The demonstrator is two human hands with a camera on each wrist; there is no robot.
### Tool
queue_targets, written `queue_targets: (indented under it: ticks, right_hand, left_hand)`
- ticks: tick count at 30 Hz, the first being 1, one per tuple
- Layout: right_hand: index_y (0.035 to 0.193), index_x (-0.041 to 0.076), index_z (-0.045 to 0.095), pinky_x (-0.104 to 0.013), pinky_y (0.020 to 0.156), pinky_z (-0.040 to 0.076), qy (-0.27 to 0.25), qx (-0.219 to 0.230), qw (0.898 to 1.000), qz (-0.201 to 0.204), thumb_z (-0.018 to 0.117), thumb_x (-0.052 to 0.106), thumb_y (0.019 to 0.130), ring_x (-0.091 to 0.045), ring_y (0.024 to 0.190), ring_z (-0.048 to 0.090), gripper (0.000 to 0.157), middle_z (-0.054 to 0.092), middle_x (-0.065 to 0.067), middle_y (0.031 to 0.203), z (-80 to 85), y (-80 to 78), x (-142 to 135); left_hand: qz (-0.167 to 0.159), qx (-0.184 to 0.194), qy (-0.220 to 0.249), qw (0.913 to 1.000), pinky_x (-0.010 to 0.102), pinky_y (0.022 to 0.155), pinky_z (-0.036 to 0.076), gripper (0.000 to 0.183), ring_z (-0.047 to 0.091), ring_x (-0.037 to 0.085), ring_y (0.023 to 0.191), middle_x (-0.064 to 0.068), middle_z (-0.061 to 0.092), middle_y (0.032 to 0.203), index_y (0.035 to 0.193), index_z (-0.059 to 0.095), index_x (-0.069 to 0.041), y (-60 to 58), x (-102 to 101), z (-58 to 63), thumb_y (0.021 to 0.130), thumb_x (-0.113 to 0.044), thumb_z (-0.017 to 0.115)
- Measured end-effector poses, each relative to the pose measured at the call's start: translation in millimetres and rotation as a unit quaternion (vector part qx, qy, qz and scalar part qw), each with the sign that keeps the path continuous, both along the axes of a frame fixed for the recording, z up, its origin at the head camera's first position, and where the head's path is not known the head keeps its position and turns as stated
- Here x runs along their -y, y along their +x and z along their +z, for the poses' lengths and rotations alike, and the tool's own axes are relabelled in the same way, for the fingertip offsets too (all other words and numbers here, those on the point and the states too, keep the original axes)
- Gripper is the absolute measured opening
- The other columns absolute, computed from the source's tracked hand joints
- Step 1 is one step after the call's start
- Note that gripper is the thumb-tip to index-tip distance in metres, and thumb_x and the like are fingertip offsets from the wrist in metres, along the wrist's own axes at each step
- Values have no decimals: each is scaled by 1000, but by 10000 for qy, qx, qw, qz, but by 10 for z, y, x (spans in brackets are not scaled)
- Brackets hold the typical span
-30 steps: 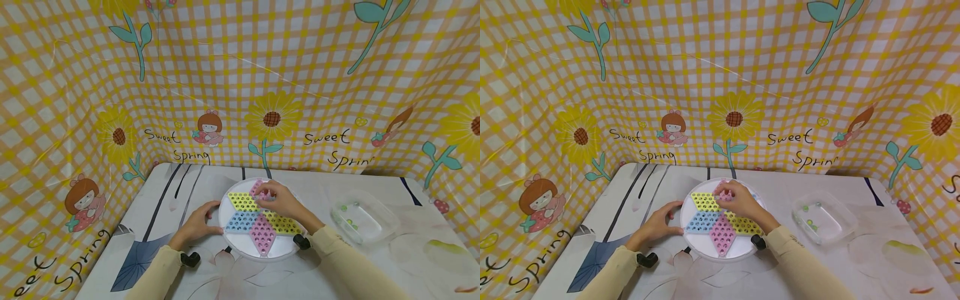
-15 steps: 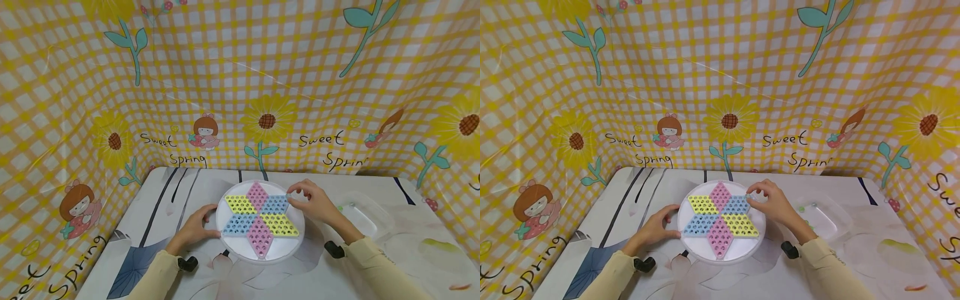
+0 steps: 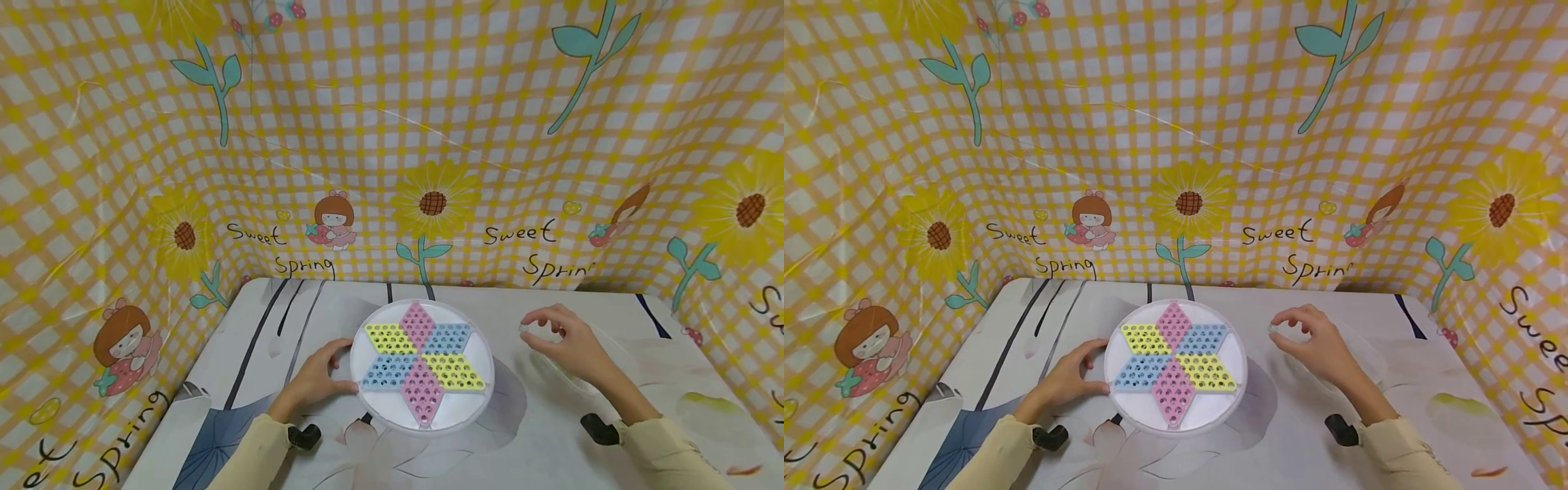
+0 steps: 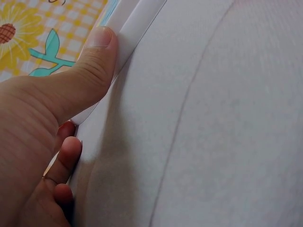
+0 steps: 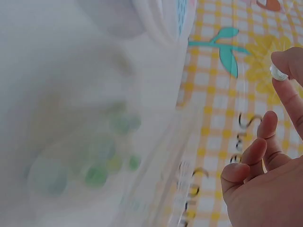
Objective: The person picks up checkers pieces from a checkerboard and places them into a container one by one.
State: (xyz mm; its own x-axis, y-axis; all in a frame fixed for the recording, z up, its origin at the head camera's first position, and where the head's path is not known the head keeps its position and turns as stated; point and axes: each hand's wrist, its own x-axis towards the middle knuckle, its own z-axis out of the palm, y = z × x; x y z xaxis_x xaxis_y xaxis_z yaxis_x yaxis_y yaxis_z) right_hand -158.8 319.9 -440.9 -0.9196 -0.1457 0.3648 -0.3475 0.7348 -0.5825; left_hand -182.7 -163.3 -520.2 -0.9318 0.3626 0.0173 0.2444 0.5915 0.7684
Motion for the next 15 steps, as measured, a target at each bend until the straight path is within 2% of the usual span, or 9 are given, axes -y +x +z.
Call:
queue_targets:
  ticks: [9, 15]
  right_hand:
    - [110, 22, 73, -29, 69, 33, 88, 143, 9984, -549, 79, 26, 93, -12, 87, 38, 19, 54, -2, 100, -116, 182, -437]
    - [110, 20, 74, -28, 70, 31, 54, -16, 9965, -837, 79, 27, 92, -13, 87, 37, 20, 53, 0, 98, -182, 246, -579]
  left_hand:
    - [4, -15, -11, 10000, 37, 81, 39, 91, 48, 19, 93, 2, 52, 100, 150, 50, -15, 1, -2, -10, 73, -30, 95]
    - [12, -3, -10, 10000, 37, 82, 39, 91, 48, 19, 93, 2, 52, 100, 150, 50, -16, -10, -3, -20, 73, -31, 95]
